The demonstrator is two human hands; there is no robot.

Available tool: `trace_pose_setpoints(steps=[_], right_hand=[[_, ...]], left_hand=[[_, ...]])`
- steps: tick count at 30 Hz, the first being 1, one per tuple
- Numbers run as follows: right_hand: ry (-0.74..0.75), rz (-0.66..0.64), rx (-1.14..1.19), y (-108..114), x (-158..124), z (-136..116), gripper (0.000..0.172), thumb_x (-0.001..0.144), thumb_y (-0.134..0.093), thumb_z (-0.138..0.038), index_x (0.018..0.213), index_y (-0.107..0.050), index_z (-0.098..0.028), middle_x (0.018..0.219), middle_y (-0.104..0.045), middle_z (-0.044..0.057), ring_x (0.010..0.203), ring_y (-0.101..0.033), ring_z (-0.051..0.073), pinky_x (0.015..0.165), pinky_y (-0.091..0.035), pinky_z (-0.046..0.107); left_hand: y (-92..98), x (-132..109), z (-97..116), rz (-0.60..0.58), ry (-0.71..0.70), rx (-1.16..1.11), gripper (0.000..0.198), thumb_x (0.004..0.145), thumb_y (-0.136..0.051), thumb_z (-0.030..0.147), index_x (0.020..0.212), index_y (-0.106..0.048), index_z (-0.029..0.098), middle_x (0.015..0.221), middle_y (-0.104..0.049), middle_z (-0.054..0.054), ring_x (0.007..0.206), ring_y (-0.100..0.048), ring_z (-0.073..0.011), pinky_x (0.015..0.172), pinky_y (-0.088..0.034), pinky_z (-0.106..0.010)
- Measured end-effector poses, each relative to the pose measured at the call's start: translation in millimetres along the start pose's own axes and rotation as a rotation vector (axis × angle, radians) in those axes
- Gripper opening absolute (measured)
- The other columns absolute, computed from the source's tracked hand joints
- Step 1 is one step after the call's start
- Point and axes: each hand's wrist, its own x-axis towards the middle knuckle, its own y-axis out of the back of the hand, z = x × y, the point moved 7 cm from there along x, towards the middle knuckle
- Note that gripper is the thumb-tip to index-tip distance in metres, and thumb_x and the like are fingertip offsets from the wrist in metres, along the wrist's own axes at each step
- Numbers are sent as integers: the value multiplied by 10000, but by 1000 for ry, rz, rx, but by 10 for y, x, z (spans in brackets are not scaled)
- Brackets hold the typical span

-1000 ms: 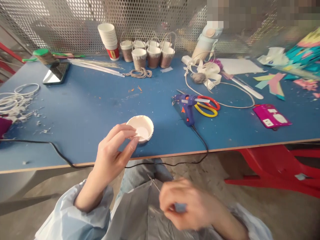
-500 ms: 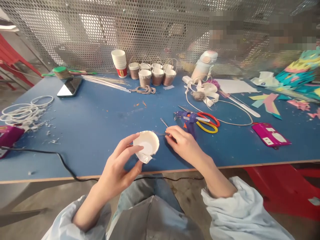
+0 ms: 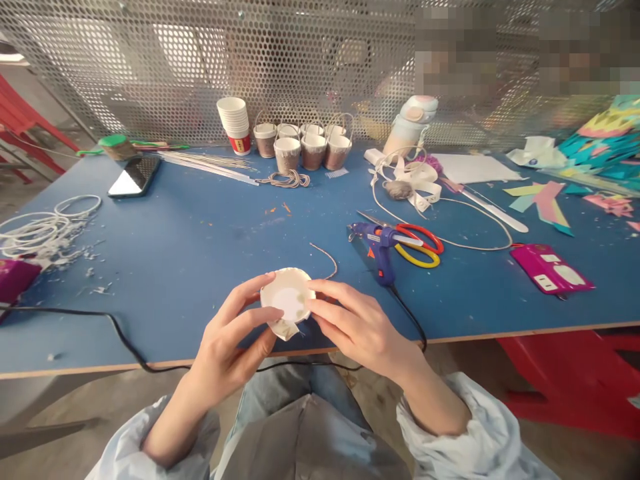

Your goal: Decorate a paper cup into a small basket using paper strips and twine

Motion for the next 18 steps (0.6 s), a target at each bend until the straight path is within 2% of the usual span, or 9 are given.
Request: trace_pose_setpoints(steps=[3, 5, 7, 9, 10, 12, 15, 18], right_hand=[[20, 45, -4, -39, 56, -79, 245, 878, -533, -35, 1077, -597, -162, 1039, -674, 108, 907, -649, 176, 749, -545, 317], [15, 79, -43, -65, 86, -157, 200, 864, -570, -40, 1015, -618, -161, 910, -696, 68, 761, -639, 151, 671, -503, 305], [-10, 130, -98, -94, 106, -238, 168, 854, -605, -56, 984, -624, -160, 831, -701, 40, 679, -625, 137, 621, -457, 302], [-40, 185, -137, -129, 116, -309, 168, 843, -636, -64, 986, -617, -149, 800, -703, 32, 665, -631, 133, 602, -430, 303], [-55, 203, -148, -151, 121, -337, 177, 842, -644, -68, 999, -612, -145, 797, -704, 31, 676, -638, 135, 600, -423, 303], [-79, 212, -157, -205, 139, -382, 197, 855, -632, -73, 1035, -598, -144, 804, -706, 32, 707, -650, 143, 607, -422, 308], [-110, 205, -118, -255, 182, -428, 203, 875, -597, -76, 1062, -573, -154, 839, -714, 48, 742, -659, 162, 638, -454, 314], [-136, 207, -6, -244, 207, -467, 252, 864, -556, -34, 1086, -542, -150, 928, -716, 82, 816, -668, 181, 690, -498, 320]], left_hand=[[15, -22, -73, 50, 99, -162, 312, 866, -562, 90, 1140, -596, 233, 1391, -475, -112, 1254, -509, -245, 986, -490, -380], [23, -33, -169, 139, 215, -334, 348, 878, -566, 133, 1208, -552, 245, 1397, -457, -118, 1260, -514, -255, 996, -485, -396], [25, -56, -274, 249, 337, -463, 278, 883, -581, 175, 1152, -553, 241, 1315, -512, -100, 1194, -567, -231, 948, -509, -355], [3, -81, -338, 294, 433, -484, 106, 888, -587, 213, 994, -586, 215, 1154, -585, -65, 1077, -612, -186, 870, -519, -283], [-19, -90, -350, 282, 464, -475, 50, 896, -579, 231, 934, -594, 204, 1090, -601, -54, 1023, -617, -167, 841, -513, -258], [-80, -106, -345, 219, 501, -487, 90, 915, -549, 257, 944, -611, 199, 1071, -610, -50, 990, -603, -155, 845, -497, -252], [-152, -128, -313, 169, 511, -622, 228, 914, -549, 264, 1141, -564, 241, 1212, -590, -53, 1130, -559, -182, 971, -448, -305], [-202, -125, -301, 142, 531, -719, 334, 876, -609, 251, 1193, -504, 262, 1300, -556, -55, 1239, -501, -209, 1037, -400, -341]])
